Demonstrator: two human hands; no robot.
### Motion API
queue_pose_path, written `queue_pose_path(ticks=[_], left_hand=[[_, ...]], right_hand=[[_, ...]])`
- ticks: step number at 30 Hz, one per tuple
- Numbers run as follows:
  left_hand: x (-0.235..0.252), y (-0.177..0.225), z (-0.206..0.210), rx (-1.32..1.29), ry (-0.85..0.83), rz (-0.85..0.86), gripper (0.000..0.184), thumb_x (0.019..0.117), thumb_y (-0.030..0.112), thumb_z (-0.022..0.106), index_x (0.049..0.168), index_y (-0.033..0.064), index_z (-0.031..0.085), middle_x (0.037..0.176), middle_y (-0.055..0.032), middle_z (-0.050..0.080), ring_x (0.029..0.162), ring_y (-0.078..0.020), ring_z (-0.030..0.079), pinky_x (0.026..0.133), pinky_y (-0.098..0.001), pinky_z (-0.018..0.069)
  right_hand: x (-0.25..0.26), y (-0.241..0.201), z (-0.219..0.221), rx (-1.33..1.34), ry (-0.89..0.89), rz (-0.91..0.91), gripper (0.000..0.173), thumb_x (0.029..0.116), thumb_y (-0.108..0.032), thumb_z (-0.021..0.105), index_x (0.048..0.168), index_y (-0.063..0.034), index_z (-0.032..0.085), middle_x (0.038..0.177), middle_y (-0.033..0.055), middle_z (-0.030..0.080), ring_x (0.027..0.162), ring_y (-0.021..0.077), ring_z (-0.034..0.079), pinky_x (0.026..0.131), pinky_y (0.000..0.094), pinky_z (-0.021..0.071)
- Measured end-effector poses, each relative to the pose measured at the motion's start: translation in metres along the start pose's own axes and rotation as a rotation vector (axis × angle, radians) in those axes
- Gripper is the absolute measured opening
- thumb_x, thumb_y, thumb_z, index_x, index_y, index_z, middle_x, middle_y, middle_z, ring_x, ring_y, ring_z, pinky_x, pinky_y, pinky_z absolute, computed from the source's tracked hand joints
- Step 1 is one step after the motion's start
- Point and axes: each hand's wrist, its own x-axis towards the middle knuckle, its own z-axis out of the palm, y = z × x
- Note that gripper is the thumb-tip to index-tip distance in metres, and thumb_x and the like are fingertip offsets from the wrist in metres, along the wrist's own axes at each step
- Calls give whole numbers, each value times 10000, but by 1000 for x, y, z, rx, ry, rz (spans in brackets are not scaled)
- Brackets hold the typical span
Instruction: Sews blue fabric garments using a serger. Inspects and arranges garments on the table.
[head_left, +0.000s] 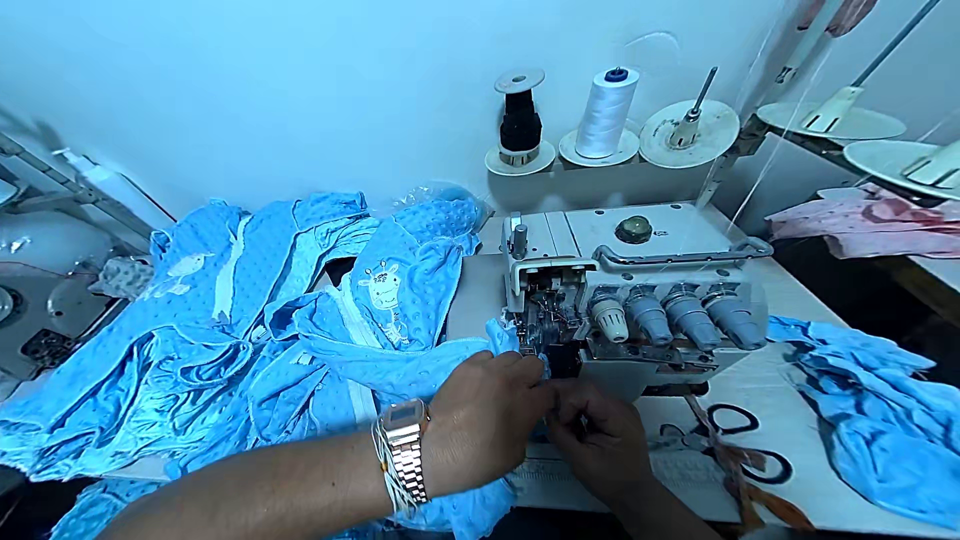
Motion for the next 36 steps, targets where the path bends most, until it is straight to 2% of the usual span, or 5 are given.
queue_pose_path(ticks=[6, 16, 25, 31, 36], left_hand=[[5, 8, 5, 49, 23, -104, 94, 842, 43, 656, 879, 69, 739, 794, -58, 618, 650, -199, 626, 522, -341, 495], [16, -71, -21, -16, -119, 207, 169, 926, 39, 601, 925, 85, 764, 968, -76, 741, 835, -241, 720, 663, -424, 562], [28, -57, -38, -428, -261, -28, 163, 985, 107, 643, 893, 16, 744, 862, -79, 678, 808, -154, 650, 723, -326, 531], [38, -53, -45, -427, -238, -172, 201, 1014, 159, 627, 876, 58, 734, 752, -18, 660, 683, -76, 593, 625, -277, 462], [37, -52, -42, -606, -197, -136, 103, 919, 48, 719, 1014, 12, 697, 817, -29, 678, 709, -62, 602, 658, -231, 490]], right_hand=[[11, 7, -11, 18, -45, 21, 140, 874, -130, 685, 852, -126, 547, 946, -44, 708, 639, -88, 545, 533, 63, 427], [12, 1, 2, -87, 38, 70, 105, 895, -100, 648, 837, -113, 562, 927, -29, 695, 607, -65, 528, 528, 76, 432], [24, -4, 1, -147, 68, 90, 36, 953, -110, 530, 971, -122, 559, 1012, -23, 704, 615, -27, 587, 530, 132, 496], [25, -6, 2, -267, 89, 45, 99, 991, -220, 594, 971, -124, 604, 624, -86, 503, 504, -53, 451, 489, 93, 413], [28, -4, 3, -235, 83, 1, 159, 1009, -139, 503, 952, -91, 643, 815, -36, 644, 610, -30, 570, 554, 126, 506]])
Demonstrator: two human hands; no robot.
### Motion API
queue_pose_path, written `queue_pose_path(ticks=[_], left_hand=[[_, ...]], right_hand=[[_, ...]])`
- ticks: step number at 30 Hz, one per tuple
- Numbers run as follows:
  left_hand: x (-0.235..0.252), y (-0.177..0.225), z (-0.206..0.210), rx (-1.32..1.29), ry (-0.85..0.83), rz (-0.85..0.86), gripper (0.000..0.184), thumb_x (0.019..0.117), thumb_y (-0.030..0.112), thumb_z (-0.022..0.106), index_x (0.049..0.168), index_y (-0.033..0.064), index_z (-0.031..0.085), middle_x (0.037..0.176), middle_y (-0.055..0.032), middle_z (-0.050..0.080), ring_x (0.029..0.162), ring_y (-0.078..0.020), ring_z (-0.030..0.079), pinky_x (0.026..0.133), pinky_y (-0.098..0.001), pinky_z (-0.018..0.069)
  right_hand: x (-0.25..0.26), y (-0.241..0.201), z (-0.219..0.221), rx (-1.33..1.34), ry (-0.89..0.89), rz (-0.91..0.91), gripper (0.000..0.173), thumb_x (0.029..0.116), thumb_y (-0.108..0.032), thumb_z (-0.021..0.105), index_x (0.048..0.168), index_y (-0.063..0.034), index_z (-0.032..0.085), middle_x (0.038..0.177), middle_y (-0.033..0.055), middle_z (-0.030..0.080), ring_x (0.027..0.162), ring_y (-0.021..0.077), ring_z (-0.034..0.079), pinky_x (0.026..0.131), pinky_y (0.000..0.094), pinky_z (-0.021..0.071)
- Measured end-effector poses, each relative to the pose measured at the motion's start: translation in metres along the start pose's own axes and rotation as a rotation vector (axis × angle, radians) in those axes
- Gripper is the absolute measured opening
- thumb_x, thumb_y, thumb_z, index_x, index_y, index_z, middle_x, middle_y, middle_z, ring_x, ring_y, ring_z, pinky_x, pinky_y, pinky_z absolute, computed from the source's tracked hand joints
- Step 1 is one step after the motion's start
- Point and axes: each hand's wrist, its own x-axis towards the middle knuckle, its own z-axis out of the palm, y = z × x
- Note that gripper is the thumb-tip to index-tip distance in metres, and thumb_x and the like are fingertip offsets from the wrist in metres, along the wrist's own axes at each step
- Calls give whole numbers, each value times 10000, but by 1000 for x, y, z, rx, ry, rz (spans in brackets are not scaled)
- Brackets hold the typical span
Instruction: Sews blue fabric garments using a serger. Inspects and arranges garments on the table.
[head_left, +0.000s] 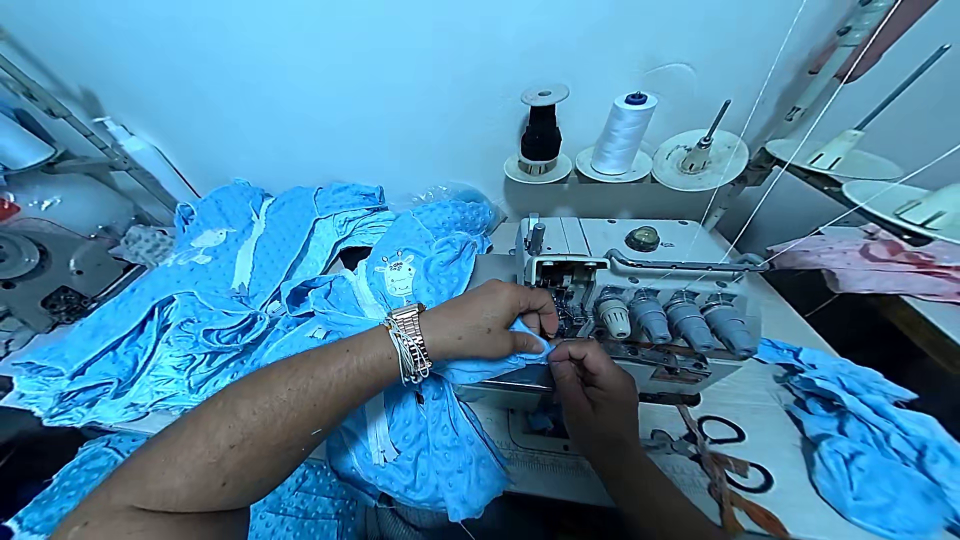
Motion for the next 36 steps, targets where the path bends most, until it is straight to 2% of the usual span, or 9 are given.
queue_pose_path(ticks=[4, 7, 11, 14, 18, 22, 24, 28, 36], left_hand=[[-1, -2, -10, 246, -158, 29, 314, 814, -135, 672, 1088, 18, 667, 952, -112, 701, 873, -227, 678, 761, -410, 554], [-2, -11, -8, 482, -88, 73, 253, 858, -68, 656, 1064, 63, 724, 932, -124, 731, 903, -314, 718, 753, -530, 565], [-1, -21, -3, 347, 12, 124, 142, 970, 33, 598, 964, 30, 740, 856, -113, 729, 812, -254, 716, 718, -474, 559], [2, -15, 3, 170, 60, 76, 127, 967, 39, 604, 901, 21, 711, 771, -75, 680, 718, -155, 648, 658, -360, 510], [8, -3, 4, 79, 77, -39, 100, 959, 25, 627, 922, 17, 720, 779, -54, 673, 710, -90, 607, 654, -280, 469], [9, 2, 1, 33, 53, -98, 78, 956, 22, 646, 956, 16, 724, 768, -44, 674, 640, -54, 591, 607, -231, 474], [9, 1, -5, 62, -57, -62, 96, 942, -21, 639, 997, -3, 715, 813, -77, 689, 662, -91, 618, 629, -266, 516], [0, 0, -9, 445, -223, 91, 168, 837, -60, 681, 933, 59, 752, 916, -104, 729, 846, -281, 709, 696, -516, 560], [-22, 1, 15, 609, -60, 314, 131, 735, -36, 746, 796, 79, 733, 763, -62, 651, 716, -226, 661, 591, -400, 519]], right_hand=[[1, -3, 0, -52, -14, -15, 304, 990, -95, 465, 990, -75, 769, 854, -1, 625, 618, -29, 547, 558, 114, 486], [1, -6, -1, -80, -11, 9, 340, 954, -64, 465, 1006, -86, 801, 817, 0, 609, 633, -26, 535, 566, 113, 465], [1, -9, -4, -97, -44, 51, 285, 936, -95, 515, 997, -78, 793, 861, -9, 647, 645, -48, 552, 567, 99, 475], [2, -13, -4, -142, -59, 43, 218, 896, -175, 643, 1014, -38, 765, 899, 6, 666, 558, -72, 431, 487, 82, 365], [5, -15, -2, -233, -58, 42, 242, 871, -266, 731, 1001, -66, 771, 851, -17, 655, 573, -58, 436, 503, 93, 358], [7, -17, 1, -224, -46, 41, 169, 877, -250, 718, 862, -89, 766, 795, -38, 579, 578, -63, 425, 509, 79, 351], [6, -17, 1, -140, -16, 21, 182, 900, -223, 700, 810, -70, 738, 842, -23, 611, 592, -74, 442, 518, 66, 370], [-17, -5, -4, -5, 19, -41, 170, 906, -156, 677, 764, -61, 675, 874, 6, 699, 618, -59, 548, 547, 79, 459], [-25, 7, -3, -116, 36, -224, 170, 949, -135, 628, 799, -56, 636, 947, 49, 737, 734, -11, 643, 638, 93, 505]])
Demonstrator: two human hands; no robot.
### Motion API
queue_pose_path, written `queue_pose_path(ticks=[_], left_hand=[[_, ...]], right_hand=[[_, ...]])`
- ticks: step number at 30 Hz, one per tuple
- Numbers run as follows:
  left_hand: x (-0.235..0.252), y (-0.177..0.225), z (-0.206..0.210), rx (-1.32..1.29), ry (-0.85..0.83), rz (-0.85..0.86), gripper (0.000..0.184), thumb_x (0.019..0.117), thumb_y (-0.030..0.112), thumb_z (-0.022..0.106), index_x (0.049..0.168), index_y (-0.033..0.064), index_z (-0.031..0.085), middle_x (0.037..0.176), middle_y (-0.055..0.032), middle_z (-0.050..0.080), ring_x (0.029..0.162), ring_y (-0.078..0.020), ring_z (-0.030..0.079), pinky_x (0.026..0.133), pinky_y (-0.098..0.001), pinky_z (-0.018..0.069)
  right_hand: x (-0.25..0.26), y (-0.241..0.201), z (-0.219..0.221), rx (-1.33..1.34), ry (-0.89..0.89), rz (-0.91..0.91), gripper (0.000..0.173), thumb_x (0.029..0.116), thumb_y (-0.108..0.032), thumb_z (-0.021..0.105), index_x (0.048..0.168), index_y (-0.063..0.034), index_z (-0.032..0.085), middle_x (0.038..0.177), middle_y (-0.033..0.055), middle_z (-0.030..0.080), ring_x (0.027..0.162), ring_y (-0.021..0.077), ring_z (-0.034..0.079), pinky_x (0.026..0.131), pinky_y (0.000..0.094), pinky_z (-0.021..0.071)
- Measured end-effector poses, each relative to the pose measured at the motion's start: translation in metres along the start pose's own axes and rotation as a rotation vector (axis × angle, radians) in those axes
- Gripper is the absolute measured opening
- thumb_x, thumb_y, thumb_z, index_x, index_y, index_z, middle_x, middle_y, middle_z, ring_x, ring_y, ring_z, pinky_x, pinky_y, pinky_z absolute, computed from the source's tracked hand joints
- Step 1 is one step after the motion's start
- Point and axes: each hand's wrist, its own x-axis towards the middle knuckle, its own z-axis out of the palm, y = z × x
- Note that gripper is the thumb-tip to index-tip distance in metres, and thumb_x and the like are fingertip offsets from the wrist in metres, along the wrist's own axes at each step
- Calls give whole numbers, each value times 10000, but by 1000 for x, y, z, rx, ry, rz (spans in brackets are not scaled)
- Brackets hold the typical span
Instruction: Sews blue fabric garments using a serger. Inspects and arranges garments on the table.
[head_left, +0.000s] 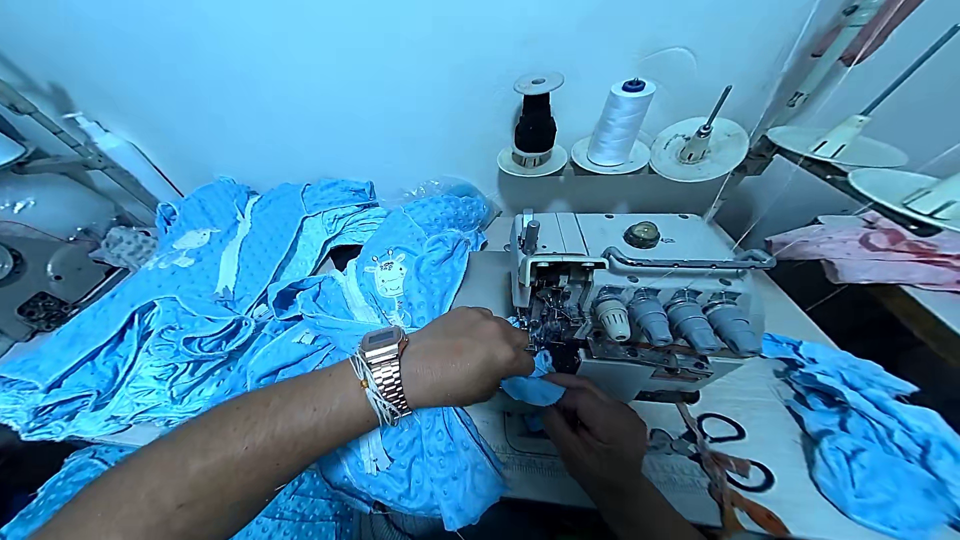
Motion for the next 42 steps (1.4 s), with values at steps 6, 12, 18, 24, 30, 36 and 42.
queue_pose_path(ticks=[6, 12, 18, 24, 30, 36, 42], left_hand=[[4, 28, 14, 207, 81, -75, 129, 824, 58, 691, 709, 114, 676, 683, -4, 616, 735, -190, 604, 726, -389, 424], [-9, 0, 7, -187, 89, -133, 321, 721, -115, 682, 939, 101, 774, 978, -19, 742, 1073, -226, 671, 958, -494, 514], [-9, -48, 10, -513, 39, -217, 66, 919, -11, 670, 907, -33, 731, 951, -113, 681, 815, -105, 619, 729, -228, 506], [-7, -36, 22, -689, 283, -143, 118, 908, 26, 706, 815, -42, 728, 926, -82, 672, 874, -43, 607, 761, -164, 489], [-4, -34, 22, -757, 274, -115, 142, 960, 23, 624, 890, -62, 714, 915, -85, 675, 905, -53, 618, 812, -190, 493], [3, -26, 26, -620, 97, -57, 208, 955, 83, 585, 809, -12, 697, 765, -69, 652, 789, -135, 625, 729, -320, 487], [-8, -4, 32, -180, 134, 63, 166, 925, 133, 622, 796, 70, 707, 765, -34, 633, 782, -187, 629, 678, -345, 504]], right_hand=[[14, 10, 5, 113, -6, 105, 224, 883, -185, 707, 729, -44, 624, 881, 20, 735, 675, -53, 615, 599, 79, 493], [9, 11, 10, 229, 44, 139, 55, 899, -110, 704, 875, -62, 688, 918, -7, 739, 705, -55, 621, 632, 84, 510], [11, -2, 14, 138, 71, 224, 169, 947, -114, 637, 1013, -75, 788, 824, -2, 649, 709, -32, 603, 645, 102, 518], [16, -13, 11, 145, 49, 360, 177, 927, -134, 628, 1039, -71, 751, 734, -57, 584, 525, -57, 431, 481, 91, 377], [28, -19, 10, -39, 10, 367, 175, 870, -273, 728, 876, -98, 740, 707, -75, 536, 528, -80, 394, 481, 75, 331], [9, -6, 9, 90, 34, 89, 174, 896, -152, 701, 758, -58, 653, 800, 4, 637, 637, -49, 547, 572, 72, 465], [-11, 0, 6, 2, 46, -60, 127, 950, -110, 649, 837, -53, 636, 809, 54, 660, 696, 33, 614, 641, 117, 511]])
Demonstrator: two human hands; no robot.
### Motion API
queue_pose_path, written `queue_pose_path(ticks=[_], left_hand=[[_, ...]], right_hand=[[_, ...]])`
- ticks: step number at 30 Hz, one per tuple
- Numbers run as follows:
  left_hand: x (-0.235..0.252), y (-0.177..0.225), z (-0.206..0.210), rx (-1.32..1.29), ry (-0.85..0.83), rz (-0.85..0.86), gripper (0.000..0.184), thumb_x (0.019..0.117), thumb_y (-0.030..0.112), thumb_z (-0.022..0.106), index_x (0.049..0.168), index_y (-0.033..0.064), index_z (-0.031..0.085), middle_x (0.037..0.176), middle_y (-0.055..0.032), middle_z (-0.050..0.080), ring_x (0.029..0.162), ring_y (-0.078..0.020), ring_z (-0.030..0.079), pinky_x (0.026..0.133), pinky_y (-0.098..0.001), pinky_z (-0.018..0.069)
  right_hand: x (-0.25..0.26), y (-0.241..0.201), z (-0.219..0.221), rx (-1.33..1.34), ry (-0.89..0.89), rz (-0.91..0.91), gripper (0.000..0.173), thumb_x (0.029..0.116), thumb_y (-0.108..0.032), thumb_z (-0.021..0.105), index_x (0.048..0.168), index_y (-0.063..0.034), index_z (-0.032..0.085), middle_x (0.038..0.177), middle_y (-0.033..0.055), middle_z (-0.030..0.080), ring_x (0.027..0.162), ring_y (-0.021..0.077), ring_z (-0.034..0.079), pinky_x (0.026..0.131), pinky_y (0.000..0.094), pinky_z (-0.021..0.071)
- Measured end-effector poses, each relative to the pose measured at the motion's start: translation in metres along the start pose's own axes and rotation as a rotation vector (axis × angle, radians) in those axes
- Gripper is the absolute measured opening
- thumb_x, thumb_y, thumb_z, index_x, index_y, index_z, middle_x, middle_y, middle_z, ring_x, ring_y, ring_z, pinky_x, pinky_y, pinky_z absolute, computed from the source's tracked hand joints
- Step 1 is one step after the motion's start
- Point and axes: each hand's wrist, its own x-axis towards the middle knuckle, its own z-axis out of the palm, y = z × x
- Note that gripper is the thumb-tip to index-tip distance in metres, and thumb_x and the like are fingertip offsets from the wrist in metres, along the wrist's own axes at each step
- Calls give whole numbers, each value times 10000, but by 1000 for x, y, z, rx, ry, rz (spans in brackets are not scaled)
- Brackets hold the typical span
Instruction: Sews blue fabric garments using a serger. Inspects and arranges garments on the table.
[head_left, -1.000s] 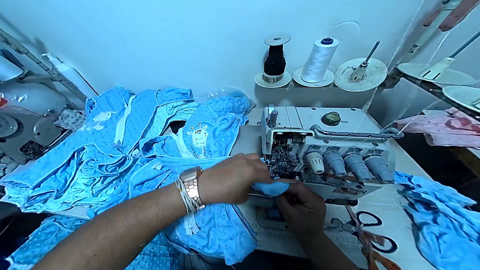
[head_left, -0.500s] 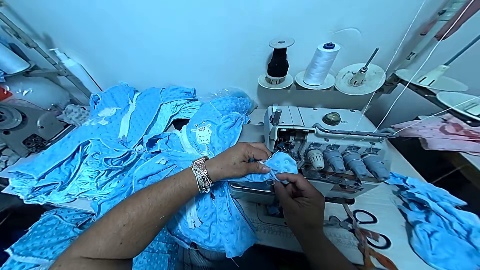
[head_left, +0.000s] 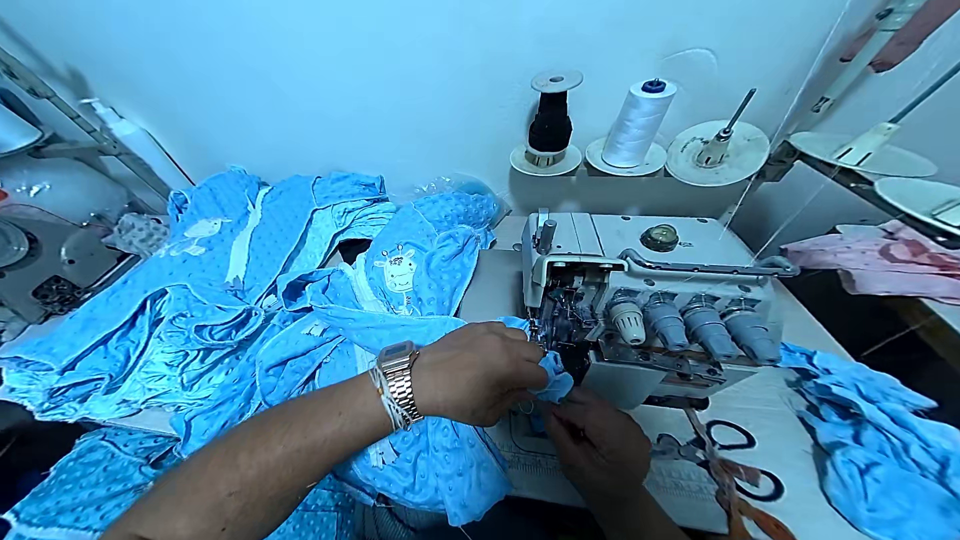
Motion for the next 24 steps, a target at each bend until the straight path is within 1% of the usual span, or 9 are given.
queue_pose_path(ticks=[5, 7, 10, 13, 15, 17, 18, 21, 24], left_hand=[[-6, 15, 8, 161, 73, -51, 128, 885, 74, 631, 763, 68, 670, 725, -48, 589, 692, -198, 616, 593, -335, 511], [-8, 19, 11, 221, 107, -96, 91, 858, 35, 643, 777, 63, 676, 750, -54, 609, 702, -197, 629, 600, -326, 529], [-8, 24, 8, 256, 166, -307, 67, 820, -34, 688, 853, 21, 707, 817, -92, 652, 741, -230, 677, 612, -364, 578], [0, 19, 0, 270, 134, -489, 65, 898, 14, 678, 932, 23, 733, 869, -111, 644, 792, -275, 670, 615, -410, 564], [5, 11, -7, 130, 139, -440, 88, 942, 75, 680, 933, 26, 752, 854, -109, 642, 793, -254, 662, 652, -395, 556], [6, -1, -11, -39, 199, -290, 119, 943, 83, 671, 906, 30, 771, 839, -79, 643, 802, -182, 642, 699, -318, 539], [6, -4, -12, -78, 207, -223, 127, 944, 76, 662, 909, 26, 773, 865, -81, 654, 841, -174, 646, 737, -305, 542], [5, -10, -13, -113, 176, -110, 124, 945, 45, 651, 922, 10, 768, 981, -103, 705, 966, -191, 671, 842, -308, 555], [4, -13, -16, -131, 129, -35, 148, 951, 18, 611, 954, -5, 758, 1026, -120, 737, 992, -216, 683, 870, -326, 543]], right_hand=[[11, 5, -1, 77, -29, 73, 97, 947, -112, 647, 875, -58, 683, 903, 41, 706, 769, -2, 650, 680, 110, 536], [15, 5, 1, 88, -23, 97, 92, 929, -101, 649, 871, -61, 708, 913, 38, 714, 774, -7, 651, 679, 108, 536], [19, 2, 4, -9, -28, 110, 135, 941, -103, 627, 934, -45, 749, 905, 63, 709, 770, 10, 647, 687, 118, 531], [25, -7, 8, -186, -40, 159, 222, 943, -138, 594, 993, -40, 787, 819, 62, 669, 631, 32, 576, 563, 147, 480], [30, -14, 9, -269, -51, 200, 224, 926, -153, 591, 950, -30, 775, 789, 68, 636, 565, 58, 535, 496, 183, 448], [34, -17, 8, -304, -60, 240, 220, 917, -202, 619, 910, -33, 759, 801, 60, 577, 572, 48, 502, 499, 166, 428], [35, -18, 7, -309, -55, 253, 226, 917, -234, 645, 894, -39, 757, 834, 64, 565, 605, 45, 505, 519, 158, 428], [35, -16, 8, -323, -31, 239, 239, 930, -285, 681, 838, -72, 743, 1028, 117, 600, 753, 57, 563, 613, 156, 468], [34, -12, 9, -295, -21, 169, 241, 930, -259, 668, 785, -78, 732, 1181, 178, 626, 777, 72, 575, 634, 180, 469]])
